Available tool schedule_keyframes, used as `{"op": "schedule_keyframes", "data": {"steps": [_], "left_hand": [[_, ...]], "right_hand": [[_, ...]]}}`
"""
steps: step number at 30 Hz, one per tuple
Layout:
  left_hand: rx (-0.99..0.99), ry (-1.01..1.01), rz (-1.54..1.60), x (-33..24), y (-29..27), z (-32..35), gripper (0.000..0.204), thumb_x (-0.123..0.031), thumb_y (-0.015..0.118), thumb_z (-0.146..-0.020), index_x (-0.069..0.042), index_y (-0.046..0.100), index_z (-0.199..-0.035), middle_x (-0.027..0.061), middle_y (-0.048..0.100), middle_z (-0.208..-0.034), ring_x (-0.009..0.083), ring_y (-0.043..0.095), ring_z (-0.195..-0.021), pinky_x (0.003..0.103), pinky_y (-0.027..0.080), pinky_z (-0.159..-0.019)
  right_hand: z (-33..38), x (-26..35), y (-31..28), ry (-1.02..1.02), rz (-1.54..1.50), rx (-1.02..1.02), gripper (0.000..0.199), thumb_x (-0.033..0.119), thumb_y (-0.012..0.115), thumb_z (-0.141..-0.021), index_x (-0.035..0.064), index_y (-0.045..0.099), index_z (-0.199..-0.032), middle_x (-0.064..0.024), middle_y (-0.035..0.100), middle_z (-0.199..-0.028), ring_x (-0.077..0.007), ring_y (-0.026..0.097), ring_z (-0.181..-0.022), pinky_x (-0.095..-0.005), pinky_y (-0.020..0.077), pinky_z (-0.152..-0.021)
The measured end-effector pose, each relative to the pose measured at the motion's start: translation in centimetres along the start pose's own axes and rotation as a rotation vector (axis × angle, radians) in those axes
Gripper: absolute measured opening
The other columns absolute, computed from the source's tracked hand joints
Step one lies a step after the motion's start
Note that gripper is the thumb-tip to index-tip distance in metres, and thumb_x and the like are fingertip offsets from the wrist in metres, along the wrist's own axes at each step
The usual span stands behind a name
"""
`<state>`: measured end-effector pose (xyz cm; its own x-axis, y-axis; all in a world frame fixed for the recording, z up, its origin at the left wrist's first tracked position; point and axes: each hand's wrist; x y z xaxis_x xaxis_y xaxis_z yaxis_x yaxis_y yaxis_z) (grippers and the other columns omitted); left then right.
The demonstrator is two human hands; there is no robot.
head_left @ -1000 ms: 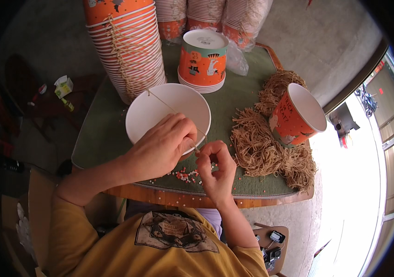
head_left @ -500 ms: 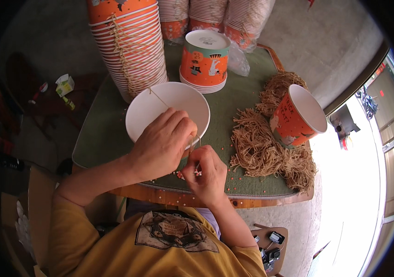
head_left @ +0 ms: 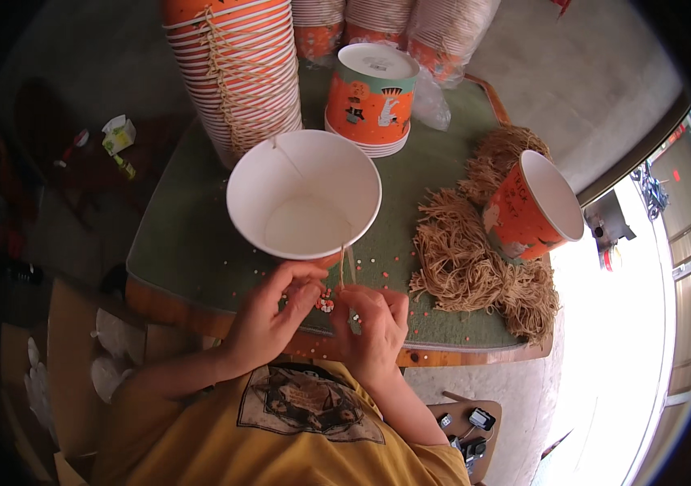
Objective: Attaching decorative strings and beads to paper buckets.
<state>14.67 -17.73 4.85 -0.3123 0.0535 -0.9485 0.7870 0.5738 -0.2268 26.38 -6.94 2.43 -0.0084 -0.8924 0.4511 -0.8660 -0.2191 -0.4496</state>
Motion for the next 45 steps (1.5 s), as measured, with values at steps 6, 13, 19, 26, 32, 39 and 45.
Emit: {"op": "schedule_keyframes", "data": {"steps": [6, 13, 19, 26, 32, 39, 45], "left_hand": [[0.057, -0.328, 0.545, -0.8, 0.6, -0.9, 0.02, -0.009, 0.05, -0.098, 0.0, 0.057, -0.114, 0.0031, 0.061, -0.106, 0.0087, 0.055, -0.098, 0.025, 0.044, -0.09], [0.007, -0.406, 0.646, -1.6, 0.8, -0.8, 0.013, -0.007, 0.051, -0.096, -0.002, 0.058, -0.105, 0.0028, 0.061, -0.1, 0.0096, 0.055, -0.098, 0.026, 0.041, -0.092], [0.005, -0.421, 0.719, -0.8, 0.7, -0.7, 0.027, -0.013, 0.056, -0.095, 0.0, 0.059, -0.118, 0.0008, 0.063, -0.098, 0.0066, 0.055, -0.092, 0.023, 0.043, -0.086], [-0.123, -0.364, 0.633, -1.0, -0.1, -2.3, 0.014, -0.013, 0.06, -0.092, -0.002, 0.065, -0.1, -0.0011, 0.063, -0.089, 0.0055, 0.055, -0.084, 0.023, 0.043, -0.079], [-0.171, -0.29, 0.399, -0.7, -0.8, -3.2, 0.013, -0.013, 0.061, -0.092, -0.002, 0.064, -0.098, -0.0023, 0.062, -0.088, 0.002, 0.052, -0.079, 0.019, 0.042, -0.069], [-0.029, -0.265, 0.32, -0.1, -1.8, -3.4, 0.017, -0.016, 0.057, -0.097, -0.002, 0.062, -0.105, -0.0003, 0.062, -0.092, 0.0047, 0.053, -0.083, 0.021, 0.045, -0.075], [-0.153, 0.0, 0.124, 2.3, -4.0, -2.9, 0.011, -0.004, 0.053, -0.094, -0.001, 0.059, -0.103, 0.0017, 0.059, -0.096, 0.0074, 0.055, -0.085, 0.022, 0.045, -0.078]], "right_hand": [[0.3, 0.3, 0.7, -0.016, -0.1, 0.052, 0.045, -0.005, 0.071, -0.068, 0.007, 0.055, -0.109, -0.0059, 0.065, -0.095, -0.0239, 0.056, -0.075, -0.0314, 0.0476, -0.063], [-0.4, 0.5, 0.5, 0.014, -0.172, 0.075, 0.044, -0.011, 0.07, -0.066, 0.0066, 0.052, -0.103, -0.0064, 0.063, -0.086, -0.0245, 0.057, -0.074, -0.034, 0.0444, -0.066], [-0.2, 0.6, 0.5, 0.014, -0.282, 0.095, 0.04, -0.012, 0.068, -0.066, 0.0073, 0.051, -0.097, -0.0054, 0.061, -0.08, -0.0243, 0.055, -0.07, -0.0342, 0.0431, -0.063], [-0.5, 0.9, -0.2, -0.047, -0.327, 0.164, 0.037, -0.009, 0.067, -0.064, 0.0086, 0.051, -0.092, -0.0039, 0.058, -0.077, -0.024, 0.049, -0.065, -0.0336, 0.0415, -0.059], [-1.6, 0.8, 0.0, -0.087, -0.296, 0.227, 0.035, -0.007, 0.067, -0.062, 0.0084, 0.05, -0.089, -0.0045, 0.057, -0.076, -0.0252, 0.048, -0.064, -0.0334, 0.0412, -0.057], [-3.2, -1.3, -1.0, -0.095, -0.041, 0.152, 0.036, 0.002, 0.07, -0.072, 0.0059, 0.059, -0.106, -0.0064, 0.055, -0.078, -0.0243, 0.051, -0.065, -0.0348, 0.044, -0.057], [-7.6, -3.5, -1.8, 0.013, -0.021, 0.179, 0.023, 0.006, 0.071, -0.077, 0.007, 0.061, -0.098, -0.0074, 0.058, -0.081, -0.025, 0.057, -0.072, -0.0349, 0.0483, -0.062]]}}
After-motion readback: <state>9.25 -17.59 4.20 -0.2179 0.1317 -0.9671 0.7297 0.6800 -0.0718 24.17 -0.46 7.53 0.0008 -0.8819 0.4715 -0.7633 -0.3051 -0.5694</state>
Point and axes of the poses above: each hand's wrist, its own z-axis away from the middle knuckle, its own y-axis out of the palm, x = y × z
